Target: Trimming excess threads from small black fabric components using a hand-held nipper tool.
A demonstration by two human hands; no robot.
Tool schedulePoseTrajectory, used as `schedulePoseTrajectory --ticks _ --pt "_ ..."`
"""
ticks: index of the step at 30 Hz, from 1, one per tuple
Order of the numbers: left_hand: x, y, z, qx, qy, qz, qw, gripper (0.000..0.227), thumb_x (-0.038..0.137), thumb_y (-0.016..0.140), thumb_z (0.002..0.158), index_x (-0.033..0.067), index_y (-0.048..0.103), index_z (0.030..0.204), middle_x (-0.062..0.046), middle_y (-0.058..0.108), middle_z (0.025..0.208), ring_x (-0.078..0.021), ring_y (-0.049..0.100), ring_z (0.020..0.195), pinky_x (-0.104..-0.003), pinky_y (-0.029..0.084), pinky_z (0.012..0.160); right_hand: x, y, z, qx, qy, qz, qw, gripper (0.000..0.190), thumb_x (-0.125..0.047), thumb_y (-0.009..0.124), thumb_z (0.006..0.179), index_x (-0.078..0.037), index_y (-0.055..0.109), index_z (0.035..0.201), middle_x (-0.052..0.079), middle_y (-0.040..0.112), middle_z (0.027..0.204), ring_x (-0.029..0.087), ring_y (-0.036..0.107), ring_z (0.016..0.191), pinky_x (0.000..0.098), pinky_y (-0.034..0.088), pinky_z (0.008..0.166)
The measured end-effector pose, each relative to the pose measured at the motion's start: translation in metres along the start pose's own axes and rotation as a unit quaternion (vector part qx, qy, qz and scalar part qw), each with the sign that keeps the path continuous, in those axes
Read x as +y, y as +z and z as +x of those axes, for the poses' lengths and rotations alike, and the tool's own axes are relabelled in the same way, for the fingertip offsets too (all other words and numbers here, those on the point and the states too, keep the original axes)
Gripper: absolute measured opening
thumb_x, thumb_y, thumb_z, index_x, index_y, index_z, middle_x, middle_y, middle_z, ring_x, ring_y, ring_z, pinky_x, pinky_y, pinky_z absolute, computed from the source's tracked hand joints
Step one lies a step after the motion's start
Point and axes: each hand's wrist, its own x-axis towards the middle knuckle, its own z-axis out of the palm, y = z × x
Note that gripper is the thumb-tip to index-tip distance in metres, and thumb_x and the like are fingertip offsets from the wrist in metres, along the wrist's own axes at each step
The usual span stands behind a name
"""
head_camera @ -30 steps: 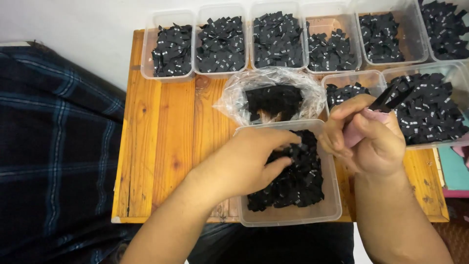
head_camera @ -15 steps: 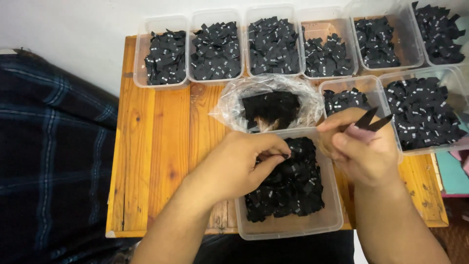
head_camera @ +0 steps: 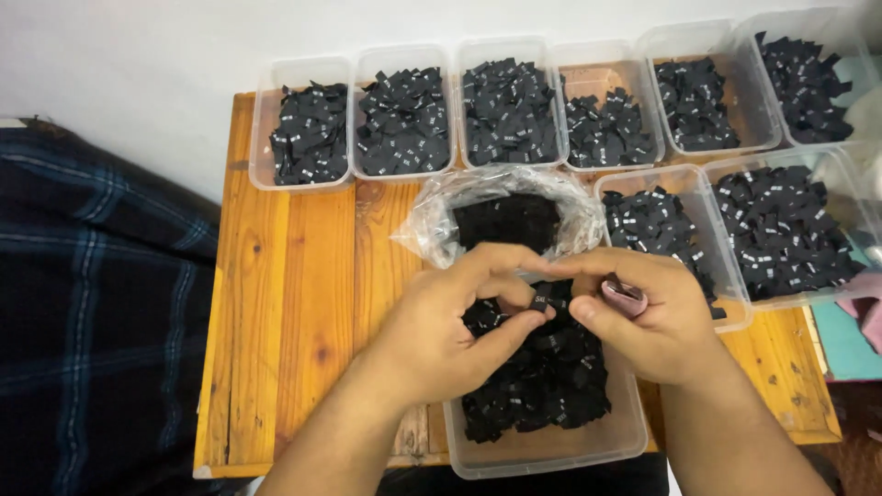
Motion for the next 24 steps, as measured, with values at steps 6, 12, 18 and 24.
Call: schedulePoseTrajectory --ticks 6,12,18,24 --pt "0.003 0.001 0.006 -0.047 0.023 0.02 0.998 0.039 0.015 0.065 0.099 0.017 0.048 0.134 0.004 0.076 0.094 -0.013 0.077 0.091 -0.028 0.056 0.092 0.001 0.001 0.0 0.029 -0.004 0.011 0.999 0.017 -0.018 0.067 0.089 -0.009 0.075 0.102 0.004 0.076 0.086 0.012 0.07 0.064 0.0251 0.055 0.065" --pt "0.006 0.003 0.014 -0.055 -0.012 0.046 0.997 0.038 0.02 0.065 0.097 0.0219 0.052 0.133 0.005 0.08 0.1 -0.0178 0.081 0.099 -0.033 0.059 0.089 0.009 0.005 -0.002 0.077 -0.004 0.062 0.995 0.005 -0.01 0.071 0.09 -0.006 0.072 0.087 0.004 0.073 0.08 0.013 0.068 0.072 0.0265 0.056 0.071" --pt "-0.005 0.004 0.012 0.0 -0.005 -0.022 1.0 0.035 0.015 0.071 0.094 0.015 0.06 0.127 0.005 0.08 0.094 -0.0102 0.078 0.095 -0.029 0.057 0.097 0.019 0.009 -0.005 0.142 0.03 0.078 0.986 0.006 -0.008 0.071 0.09 -0.005 0.069 0.085 0.006 0.071 0.083 0.016 0.066 0.077 0.0294 0.055 0.075" --pt "-0.008 0.01 0.013 0.056 0.018 -0.064 0.996 0.034 0.021 0.077 0.089 0.0079 0.068 0.119 -0.007 0.073 0.106 -0.0161 0.073 0.095 -0.026 0.061 0.083 0.014 0.014 -0.006 0.139 0.074 0.13 0.979 0.004 -0.004 0.071 0.089 -0.004 0.07 0.084 0.007 0.071 0.08 0.015 0.064 0.075 0.029 0.052 0.072"
